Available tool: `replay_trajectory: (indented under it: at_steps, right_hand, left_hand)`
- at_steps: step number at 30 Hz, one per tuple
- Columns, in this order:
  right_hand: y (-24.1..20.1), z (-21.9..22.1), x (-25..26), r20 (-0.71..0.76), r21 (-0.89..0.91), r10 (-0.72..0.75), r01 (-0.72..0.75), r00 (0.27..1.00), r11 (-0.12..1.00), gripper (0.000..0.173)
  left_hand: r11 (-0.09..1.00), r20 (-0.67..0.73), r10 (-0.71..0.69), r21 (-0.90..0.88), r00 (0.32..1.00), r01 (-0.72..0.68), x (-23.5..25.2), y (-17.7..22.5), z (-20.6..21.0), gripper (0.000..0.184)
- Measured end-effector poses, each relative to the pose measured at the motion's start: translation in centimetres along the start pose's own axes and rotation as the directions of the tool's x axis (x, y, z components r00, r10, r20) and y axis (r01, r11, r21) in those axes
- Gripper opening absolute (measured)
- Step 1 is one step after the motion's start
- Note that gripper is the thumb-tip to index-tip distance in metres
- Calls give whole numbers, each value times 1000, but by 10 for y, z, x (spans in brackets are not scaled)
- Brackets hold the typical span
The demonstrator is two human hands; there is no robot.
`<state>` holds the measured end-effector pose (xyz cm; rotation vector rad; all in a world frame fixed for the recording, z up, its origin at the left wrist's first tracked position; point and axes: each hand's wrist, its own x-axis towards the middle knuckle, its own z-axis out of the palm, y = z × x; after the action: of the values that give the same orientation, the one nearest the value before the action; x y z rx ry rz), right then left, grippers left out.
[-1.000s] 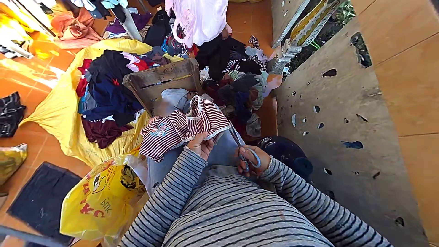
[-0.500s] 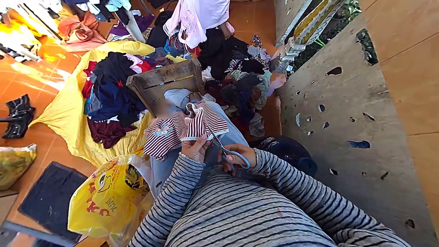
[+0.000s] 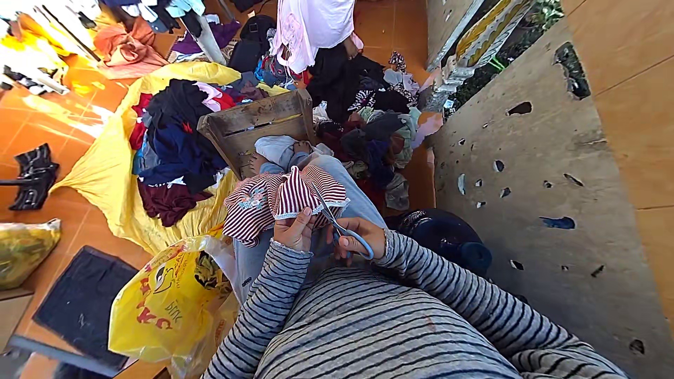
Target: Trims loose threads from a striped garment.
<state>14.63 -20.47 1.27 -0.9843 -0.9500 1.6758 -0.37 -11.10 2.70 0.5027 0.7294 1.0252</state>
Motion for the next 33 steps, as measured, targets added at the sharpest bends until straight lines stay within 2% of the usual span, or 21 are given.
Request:
replay_trajectory:
  at_steps: [4,10,20,24,28,33]
  right_hand:
    - [-4,5,-1,-32,-65,1,-3,999,998,49]
    - [-3,8,1,1,29,-19,19,1000,999,60]
    - [11,24,3,-26,128,-177,179,984,975,47]
    - [10,25,3,-25,148,-177,178,984,973,44]
    - [10,25,8,-27,205,-191,192,981,960,49]
    - [9,33,6,-116,182,-167,186,979,966,41]
  left_hand:
    - [1000,-4,4,2,1000,-4,-1,0,2,24]
    - [997,56,9,-79,998,-5,-2,-1,0,24]
    - [972,114,2,-233,994,24,1,-2,-3,17]
    - [979,146,16,-206,989,14,0,-3,-5,19]
    - [987,245,12,-161,969,28,-1,-5,-10,16]
    - [980,167,25,-200,986,9,-3,-5,-5,20]
